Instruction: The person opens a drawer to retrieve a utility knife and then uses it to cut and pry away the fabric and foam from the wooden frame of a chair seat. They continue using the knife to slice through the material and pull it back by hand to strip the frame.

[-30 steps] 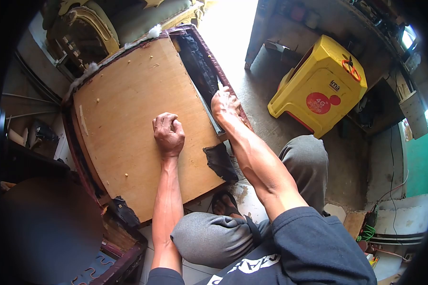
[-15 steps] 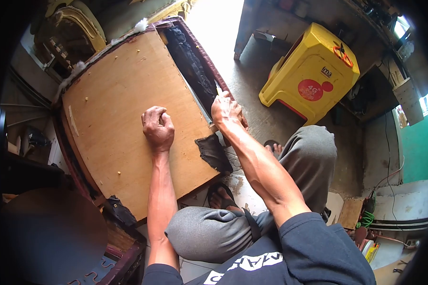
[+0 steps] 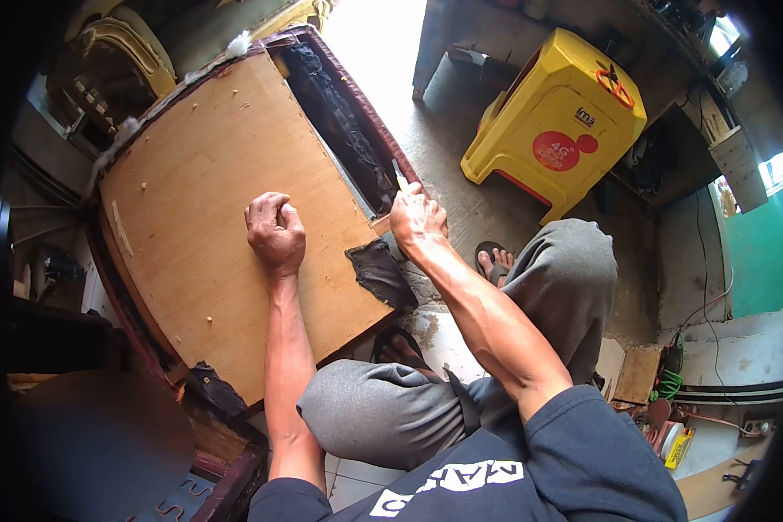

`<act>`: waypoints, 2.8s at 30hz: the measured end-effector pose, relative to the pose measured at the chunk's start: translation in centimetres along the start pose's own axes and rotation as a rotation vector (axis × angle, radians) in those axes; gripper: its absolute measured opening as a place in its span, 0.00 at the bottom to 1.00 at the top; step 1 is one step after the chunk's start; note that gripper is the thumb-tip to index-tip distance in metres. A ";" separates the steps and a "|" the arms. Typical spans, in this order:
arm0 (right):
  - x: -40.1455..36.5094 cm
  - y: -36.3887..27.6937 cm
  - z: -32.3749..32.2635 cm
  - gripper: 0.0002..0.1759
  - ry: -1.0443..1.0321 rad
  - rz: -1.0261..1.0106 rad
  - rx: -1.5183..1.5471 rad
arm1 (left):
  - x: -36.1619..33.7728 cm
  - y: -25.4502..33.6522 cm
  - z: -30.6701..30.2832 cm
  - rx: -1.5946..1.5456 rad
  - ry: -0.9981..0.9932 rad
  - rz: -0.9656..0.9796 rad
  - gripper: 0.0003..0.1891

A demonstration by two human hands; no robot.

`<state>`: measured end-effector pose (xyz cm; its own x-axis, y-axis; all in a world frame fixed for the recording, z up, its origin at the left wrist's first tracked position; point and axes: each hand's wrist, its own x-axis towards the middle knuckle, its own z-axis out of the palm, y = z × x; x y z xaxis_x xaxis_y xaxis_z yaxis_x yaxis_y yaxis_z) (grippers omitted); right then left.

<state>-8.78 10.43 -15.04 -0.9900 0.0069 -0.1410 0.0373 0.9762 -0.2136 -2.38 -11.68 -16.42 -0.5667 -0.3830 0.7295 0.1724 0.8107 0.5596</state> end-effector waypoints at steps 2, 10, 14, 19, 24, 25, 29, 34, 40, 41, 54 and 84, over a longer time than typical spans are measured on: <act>-0.5 0.9 0.1 0.24 -0.007 0.001 0.001 | 0.0 0.0 0.0 -0.013 0.007 -0.005 0.08; -2.9 4.9 -2.3 0.22 0.062 -0.167 0.129 | 0.0 0.0 0.3 0.003 0.007 -0.007 0.08; -7.3 4.2 -11.8 0.20 -0.002 -0.312 0.398 | -0.1 -0.1 0.3 -0.009 0.005 -0.008 0.08; -11.4 5.5 -22.4 0.20 0.232 -0.271 0.771 | 0.4 2.5 1.1 0.087 -0.017 -0.146 0.07; -8.2 7.5 -18.5 0.17 0.162 -0.332 0.502 | 0.9 2.5 2.4 0.104 -0.055 -0.106 0.07; -7.4 7.2 -17.0 0.15 0.113 -0.311 0.452 | 0.9 2.1 2.6 0.115 -0.048 -0.087 0.07; -5.3 4.6 -12.0 0.13 -0.043 -0.375 0.352 | 0.4 1.3 1.5 0.027 -0.043 -0.022 0.06; -8.2 2.0 -19.6 0.09 -0.122 -0.480 0.160 | 1.8 5.1 1.8 -0.123 -0.094 -0.413 0.08; -6.3 5.6 -26.8 0.15 0.042 -0.574 0.336 | 5.5 10.2 7.4 -0.342 -0.624 -0.603 0.15; -4.3 6.0 -27.3 0.16 -0.009 -0.544 0.350 | 5.6 10.2 9.0 -0.254 -0.608 -0.566 0.17; 20.7 -8.0 -17.3 0.13 -0.679 -1.612 -0.178 | 10.9 10.6 0.5 0.032 -1.230 -0.814 0.17; 19.8 -14.5 -7.3 0.11 -1.071 -2.598 -0.845 | -2.7 23.1 21.8 0.457 0.481 -1.331 0.03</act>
<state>-29.90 -2.04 -7.62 0.8863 -0.1064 -0.4508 -0.3342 -0.8208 -0.4633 -14.43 17.72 -14.11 0.2282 -0.9686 -0.0985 -0.5592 -0.2132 0.8012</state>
